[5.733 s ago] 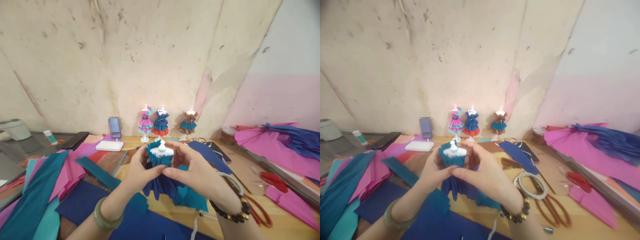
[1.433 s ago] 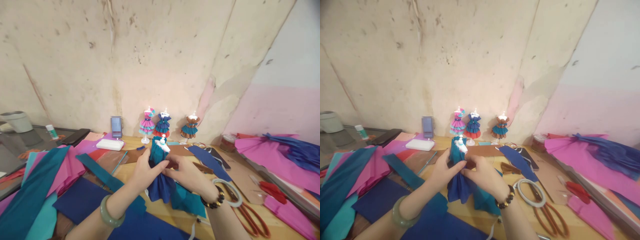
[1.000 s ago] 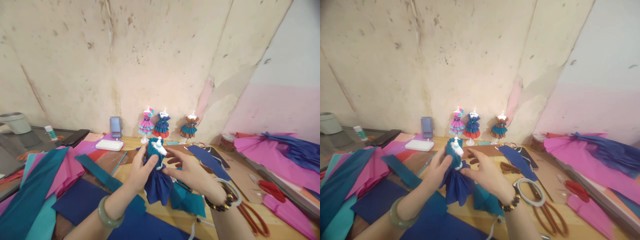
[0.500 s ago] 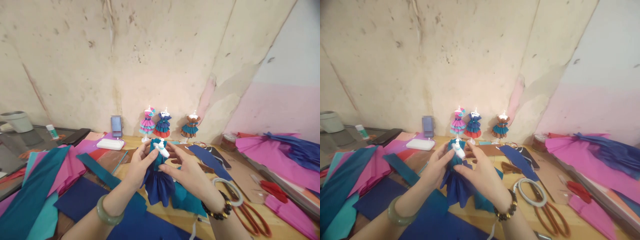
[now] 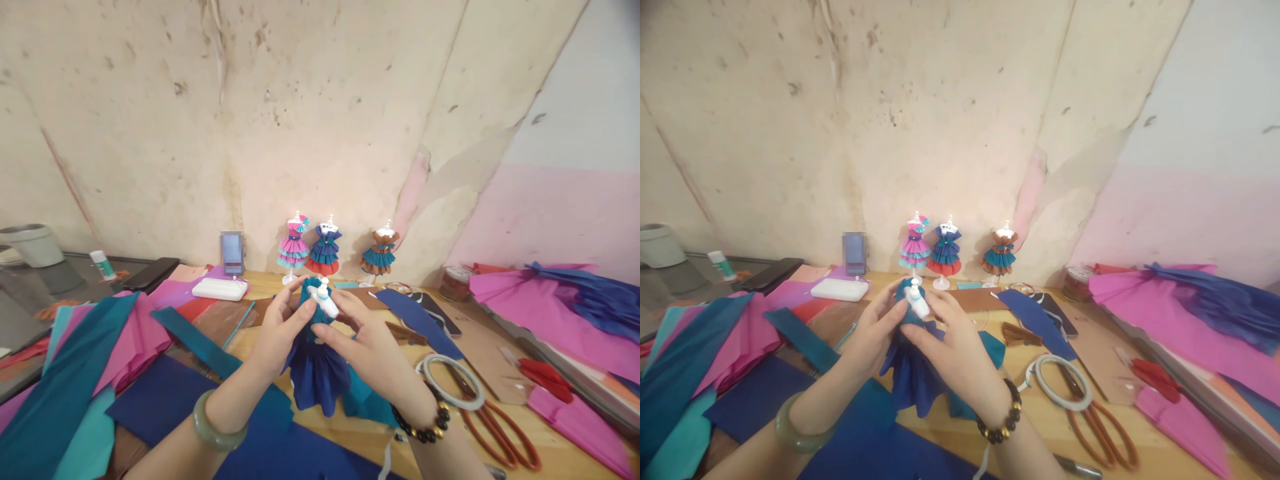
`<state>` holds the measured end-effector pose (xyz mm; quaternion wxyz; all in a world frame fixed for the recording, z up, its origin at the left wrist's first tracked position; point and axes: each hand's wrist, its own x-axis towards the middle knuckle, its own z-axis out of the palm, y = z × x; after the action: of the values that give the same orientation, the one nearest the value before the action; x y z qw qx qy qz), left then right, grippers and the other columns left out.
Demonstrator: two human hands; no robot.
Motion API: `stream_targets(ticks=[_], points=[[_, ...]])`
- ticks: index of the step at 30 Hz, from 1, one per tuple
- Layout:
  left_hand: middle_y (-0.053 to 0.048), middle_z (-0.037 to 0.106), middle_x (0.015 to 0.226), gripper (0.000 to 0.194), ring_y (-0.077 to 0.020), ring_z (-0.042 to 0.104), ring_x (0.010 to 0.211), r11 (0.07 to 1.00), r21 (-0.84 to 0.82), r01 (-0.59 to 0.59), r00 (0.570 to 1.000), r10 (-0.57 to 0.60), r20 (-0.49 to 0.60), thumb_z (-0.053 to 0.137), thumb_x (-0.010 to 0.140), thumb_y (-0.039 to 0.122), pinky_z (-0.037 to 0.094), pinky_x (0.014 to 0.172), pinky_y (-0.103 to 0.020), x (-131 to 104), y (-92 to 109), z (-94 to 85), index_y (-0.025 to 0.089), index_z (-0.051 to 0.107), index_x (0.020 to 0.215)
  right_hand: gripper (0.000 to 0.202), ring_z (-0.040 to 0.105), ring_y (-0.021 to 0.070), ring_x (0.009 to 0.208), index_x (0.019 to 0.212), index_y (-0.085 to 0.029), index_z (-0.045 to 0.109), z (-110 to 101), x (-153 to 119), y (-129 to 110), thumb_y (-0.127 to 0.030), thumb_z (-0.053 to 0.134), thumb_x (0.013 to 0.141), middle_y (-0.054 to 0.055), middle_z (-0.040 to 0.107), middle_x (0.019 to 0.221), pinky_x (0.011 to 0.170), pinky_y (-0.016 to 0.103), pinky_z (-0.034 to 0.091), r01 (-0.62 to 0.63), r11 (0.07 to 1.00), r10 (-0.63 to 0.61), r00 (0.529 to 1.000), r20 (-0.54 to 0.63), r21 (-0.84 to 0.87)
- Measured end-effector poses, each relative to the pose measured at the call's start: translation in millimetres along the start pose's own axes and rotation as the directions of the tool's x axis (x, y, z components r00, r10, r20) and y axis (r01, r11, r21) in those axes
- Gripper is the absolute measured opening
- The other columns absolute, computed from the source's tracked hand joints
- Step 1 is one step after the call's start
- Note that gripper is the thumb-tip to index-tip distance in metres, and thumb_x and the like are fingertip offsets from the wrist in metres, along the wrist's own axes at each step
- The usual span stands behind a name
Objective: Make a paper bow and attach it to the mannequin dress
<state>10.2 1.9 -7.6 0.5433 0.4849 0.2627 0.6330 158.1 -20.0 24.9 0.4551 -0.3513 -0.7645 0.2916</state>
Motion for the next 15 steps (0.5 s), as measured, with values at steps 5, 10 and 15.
stream_targets(ticks=[5,10,15], points=[[-0.006,0.072,0.098,0.031,-0.0194,0.066,0.090,0.999,-0.009,0.042,0.999,-0.041,0.012,0.072,0.076,0.035,0.049,0.079,-0.027,1.1,0.4,-3.0,0.018,0.064,0.101,0.042,0.059,0.0224,0.110,0.121,-0.025,0.059,-5.5,1.0,-0.2,-0.032,0.067,0.081,0.006,0.061,0.123,0.093,0.038,0.051,-0.116,0.977,0.110,0.993,0.044,0.179],[-0.005,0.071,0.097,0.037,-0.0184,0.067,0.085,0.994,-0.078,0.070,0.997,-0.067,0.043,0.076,0.071,0.036,0.051,0.072,-0.024,4.8,1.3,-11.3,0.019,0.063,0.101,0.052,0.060,0.0220,0.112,0.127,-0.026,0.055,-9.3,1.5,-0.3,-0.028,0.071,0.077,0.006,0.061,0.125,0.094,0.038,0.051,-0.144,0.952,0.126,0.988,0.083,0.269],[-0.005,0.070,0.097,0.042,-0.0203,0.067,0.083,0.988,-0.109,0.110,0.993,-0.105,0.048,0.078,0.068,0.039,0.052,0.068,-0.026,8.9,0.9,-17.2,0.021,0.060,0.102,0.056,0.059,0.0222,0.112,0.125,-0.027,0.058,-10.1,1.6,0.5,-0.024,0.075,0.072,0.004,0.063,0.122,0.099,0.042,0.046,-0.082,0.983,0.070,0.995,0.075,0.162]])
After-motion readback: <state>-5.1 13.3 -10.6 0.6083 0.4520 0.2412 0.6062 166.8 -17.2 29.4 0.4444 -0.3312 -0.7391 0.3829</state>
